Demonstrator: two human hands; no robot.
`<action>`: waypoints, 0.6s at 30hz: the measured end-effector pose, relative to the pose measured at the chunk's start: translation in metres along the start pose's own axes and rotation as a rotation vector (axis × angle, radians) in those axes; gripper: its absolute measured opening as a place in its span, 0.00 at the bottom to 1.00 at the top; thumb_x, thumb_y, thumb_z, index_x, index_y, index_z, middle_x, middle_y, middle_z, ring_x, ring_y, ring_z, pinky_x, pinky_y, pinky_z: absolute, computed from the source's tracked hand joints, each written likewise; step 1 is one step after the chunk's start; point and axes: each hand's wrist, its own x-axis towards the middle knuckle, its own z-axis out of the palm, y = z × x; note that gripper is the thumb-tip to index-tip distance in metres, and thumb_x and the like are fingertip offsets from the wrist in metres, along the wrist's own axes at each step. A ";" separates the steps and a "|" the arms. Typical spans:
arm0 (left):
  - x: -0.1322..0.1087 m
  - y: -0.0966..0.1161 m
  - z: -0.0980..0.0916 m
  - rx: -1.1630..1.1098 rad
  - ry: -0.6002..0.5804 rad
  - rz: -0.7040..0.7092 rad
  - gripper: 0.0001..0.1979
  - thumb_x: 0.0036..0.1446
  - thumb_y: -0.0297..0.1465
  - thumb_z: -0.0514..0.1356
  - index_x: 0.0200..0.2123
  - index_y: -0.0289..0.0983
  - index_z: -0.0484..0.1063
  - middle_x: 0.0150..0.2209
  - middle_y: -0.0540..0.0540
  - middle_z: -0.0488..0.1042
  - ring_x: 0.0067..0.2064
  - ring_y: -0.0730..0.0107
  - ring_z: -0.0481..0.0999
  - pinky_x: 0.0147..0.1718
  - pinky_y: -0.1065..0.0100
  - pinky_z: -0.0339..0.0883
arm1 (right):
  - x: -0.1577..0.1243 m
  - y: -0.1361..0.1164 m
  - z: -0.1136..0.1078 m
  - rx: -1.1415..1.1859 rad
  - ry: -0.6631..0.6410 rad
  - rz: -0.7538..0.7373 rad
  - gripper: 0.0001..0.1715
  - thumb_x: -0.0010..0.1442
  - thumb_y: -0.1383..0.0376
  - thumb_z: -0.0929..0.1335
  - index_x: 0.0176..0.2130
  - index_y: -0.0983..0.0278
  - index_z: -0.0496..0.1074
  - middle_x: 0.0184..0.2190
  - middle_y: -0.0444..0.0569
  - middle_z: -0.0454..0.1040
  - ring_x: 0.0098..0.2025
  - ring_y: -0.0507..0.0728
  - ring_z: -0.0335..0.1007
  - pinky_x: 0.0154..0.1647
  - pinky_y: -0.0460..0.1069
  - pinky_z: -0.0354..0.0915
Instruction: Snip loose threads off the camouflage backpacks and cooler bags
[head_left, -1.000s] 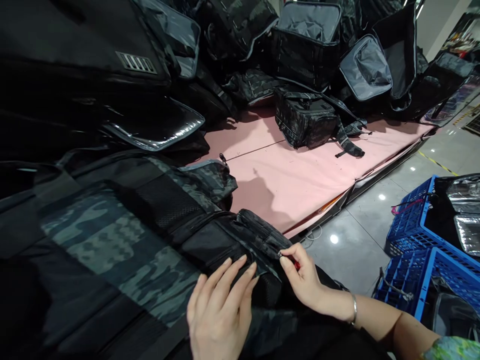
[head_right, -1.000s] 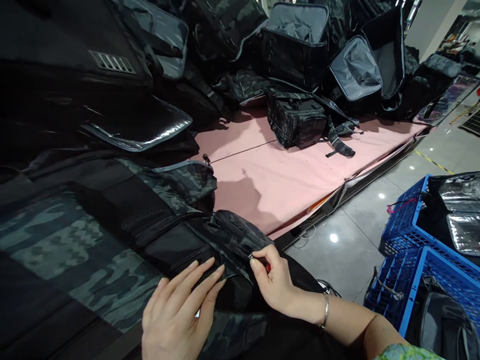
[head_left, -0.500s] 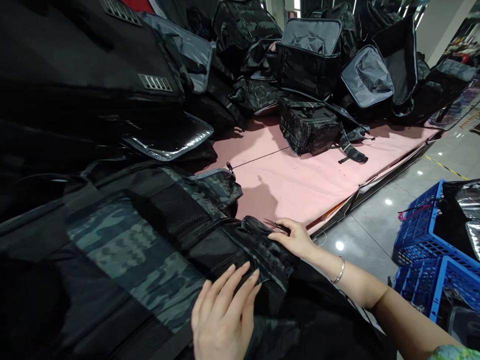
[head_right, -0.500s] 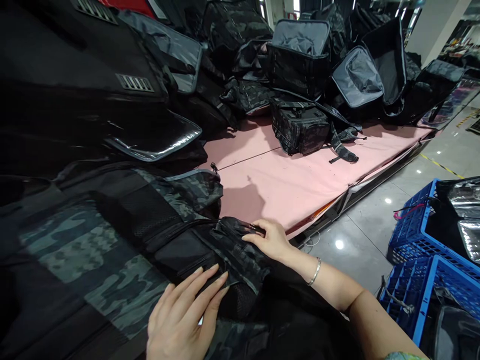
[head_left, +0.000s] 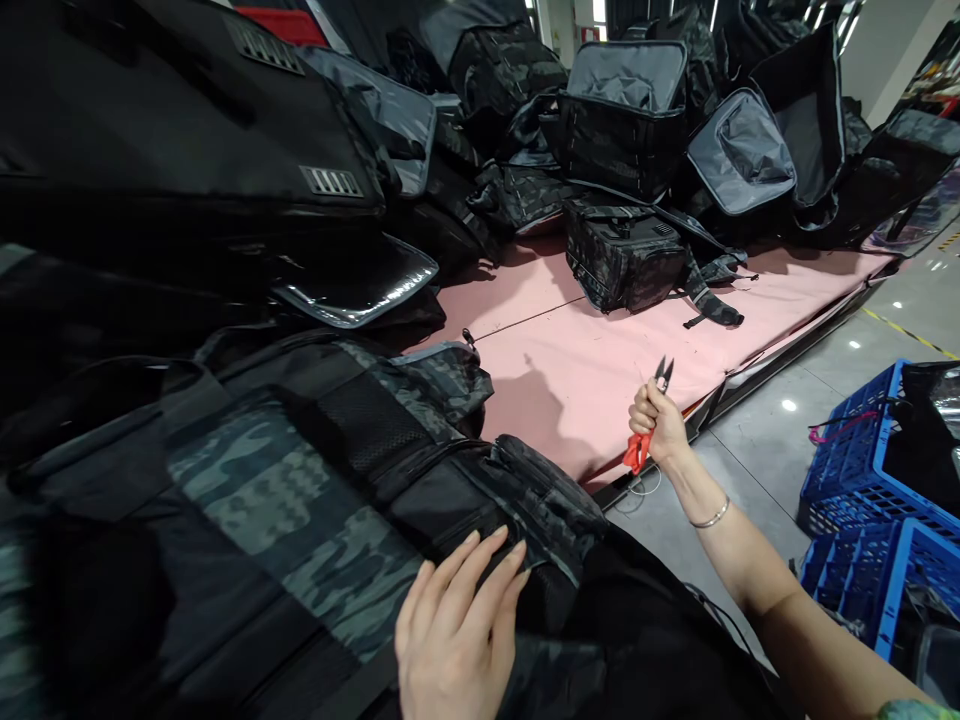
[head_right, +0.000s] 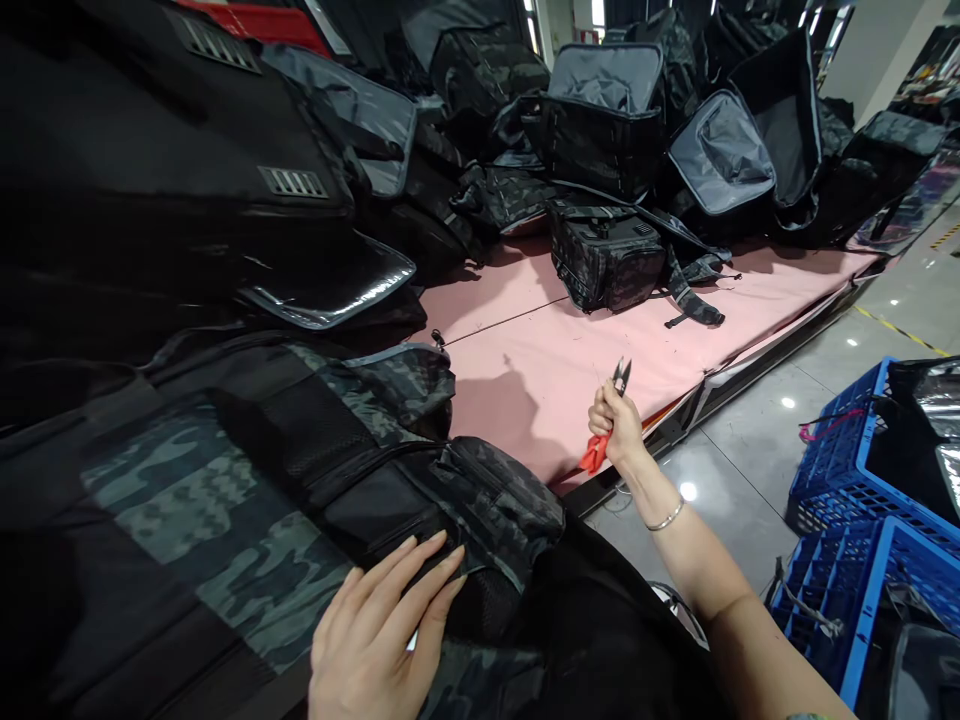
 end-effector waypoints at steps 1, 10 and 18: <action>0.000 0.000 0.000 0.003 -0.002 0.001 0.13 0.54 0.25 0.60 0.44 0.42 0.72 0.45 0.44 0.76 0.50 0.57 0.72 0.56 0.51 0.56 | -0.006 0.004 -0.002 -0.014 -0.002 0.021 0.32 0.51 0.37 0.62 0.22 0.59 0.51 0.15 0.32 0.39 0.14 0.46 0.34 0.12 0.42 0.39; -0.002 -0.003 -0.037 0.237 -0.081 0.021 0.19 0.57 0.30 0.57 0.52 0.36 0.66 0.50 0.41 0.73 0.52 0.62 0.71 0.60 0.59 0.50 | -0.115 0.031 0.028 -0.446 -0.373 -0.126 0.10 0.53 0.63 0.69 0.38 0.59 0.76 0.23 0.43 0.70 0.24 0.52 0.64 0.27 0.47 0.62; -0.076 -0.068 -0.112 0.471 0.138 -0.466 0.21 0.57 0.41 0.54 0.49 0.35 0.68 0.49 0.31 0.71 0.49 0.45 0.71 0.47 0.48 0.66 | -0.134 0.052 0.040 -0.639 -0.541 -0.145 0.22 0.54 0.67 0.67 0.50 0.58 0.66 0.19 0.37 0.58 0.21 0.52 0.58 0.25 0.45 0.55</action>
